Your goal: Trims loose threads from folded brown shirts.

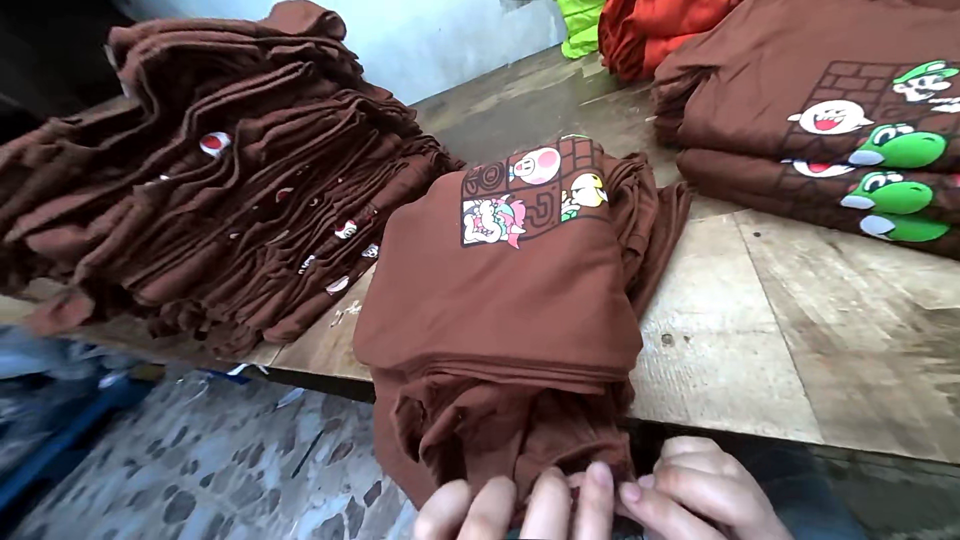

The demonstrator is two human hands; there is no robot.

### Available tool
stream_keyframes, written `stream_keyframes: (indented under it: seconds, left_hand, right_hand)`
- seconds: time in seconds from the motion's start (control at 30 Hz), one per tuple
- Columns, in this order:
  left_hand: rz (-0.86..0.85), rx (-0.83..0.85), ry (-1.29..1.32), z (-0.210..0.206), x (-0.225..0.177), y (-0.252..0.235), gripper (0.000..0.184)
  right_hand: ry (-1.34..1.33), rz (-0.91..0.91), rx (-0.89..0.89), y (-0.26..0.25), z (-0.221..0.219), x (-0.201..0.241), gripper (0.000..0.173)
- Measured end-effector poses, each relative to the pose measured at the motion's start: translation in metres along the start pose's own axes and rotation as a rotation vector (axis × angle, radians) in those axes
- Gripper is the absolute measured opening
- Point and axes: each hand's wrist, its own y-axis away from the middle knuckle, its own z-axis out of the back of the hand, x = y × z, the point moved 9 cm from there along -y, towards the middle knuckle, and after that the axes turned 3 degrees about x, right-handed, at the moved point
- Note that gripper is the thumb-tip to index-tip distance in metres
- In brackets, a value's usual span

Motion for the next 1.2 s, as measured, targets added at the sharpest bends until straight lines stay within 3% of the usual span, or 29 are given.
stream_keyframes:
  seconds: [0.2,0.97,1.13,1.2]
  left_hand:
    - [0.012,0.004,-0.030,-0.002,0.014,0.004,0.022]
    - [-0.051,0.066,0.005,-0.016,0.002,-0.002,0.020]
    - [0.185,0.185,0.218,-0.040,0.033,-0.001,0.034]
    - [0.186,0.183,0.265,-0.042,0.053,0.006,0.024]
  right_hand:
    - [-0.001,0.002,0.007,0.003,0.004,-0.003,0.017]
    - [-0.123,-0.013,0.024,0.002,0.006,-0.005,0.014]
    - [0.083,0.115,0.232,0.004,0.009,0.000,0.021]
    - [0.185,0.143,0.398,0.005,0.001,-0.006,0.013]
